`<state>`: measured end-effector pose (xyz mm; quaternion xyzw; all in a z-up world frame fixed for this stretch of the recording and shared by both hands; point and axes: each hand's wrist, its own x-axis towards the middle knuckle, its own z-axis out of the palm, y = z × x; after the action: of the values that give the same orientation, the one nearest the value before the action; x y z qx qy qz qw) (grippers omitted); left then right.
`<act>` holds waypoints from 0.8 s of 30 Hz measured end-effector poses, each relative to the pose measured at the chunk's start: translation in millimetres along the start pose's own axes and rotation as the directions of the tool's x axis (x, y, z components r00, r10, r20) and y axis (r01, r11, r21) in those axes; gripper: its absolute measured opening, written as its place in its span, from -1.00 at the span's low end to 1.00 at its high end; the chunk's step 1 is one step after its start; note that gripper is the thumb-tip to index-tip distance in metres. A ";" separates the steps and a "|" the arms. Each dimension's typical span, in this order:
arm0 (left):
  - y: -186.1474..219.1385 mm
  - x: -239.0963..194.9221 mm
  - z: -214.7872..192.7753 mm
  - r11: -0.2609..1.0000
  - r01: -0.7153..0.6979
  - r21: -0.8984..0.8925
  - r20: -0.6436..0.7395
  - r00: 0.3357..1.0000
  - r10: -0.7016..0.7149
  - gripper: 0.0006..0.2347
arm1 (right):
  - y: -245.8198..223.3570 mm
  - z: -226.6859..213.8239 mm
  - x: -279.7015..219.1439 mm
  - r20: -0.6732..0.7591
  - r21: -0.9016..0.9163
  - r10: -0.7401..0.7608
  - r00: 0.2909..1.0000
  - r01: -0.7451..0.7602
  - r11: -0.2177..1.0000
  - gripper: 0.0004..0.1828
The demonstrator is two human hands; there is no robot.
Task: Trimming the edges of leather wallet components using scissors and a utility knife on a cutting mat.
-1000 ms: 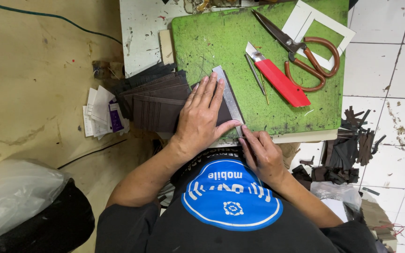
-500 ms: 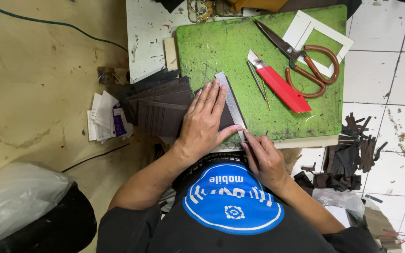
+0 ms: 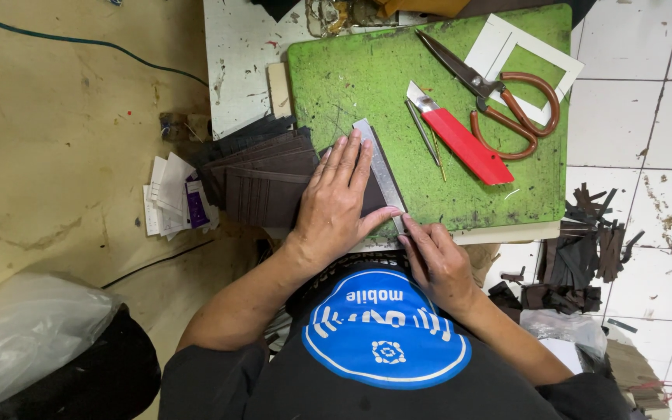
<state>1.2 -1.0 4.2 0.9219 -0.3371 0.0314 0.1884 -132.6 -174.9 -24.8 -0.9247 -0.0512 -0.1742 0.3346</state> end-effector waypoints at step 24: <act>3.3 4.5 -7.9 1.000 0.002 0.004 0.070 0.998 -0.002 -0.16 | 52.0 -17.0 15.2 -0.006 -0.170 -0.048 0.999 0.046 0.984 -0.62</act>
<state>3.1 -3.1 13.4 0.9231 -0.3425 -0.0005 0.1746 -112.3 -226.2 -38.5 -0.9476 -0.0564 -0.1902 0.2505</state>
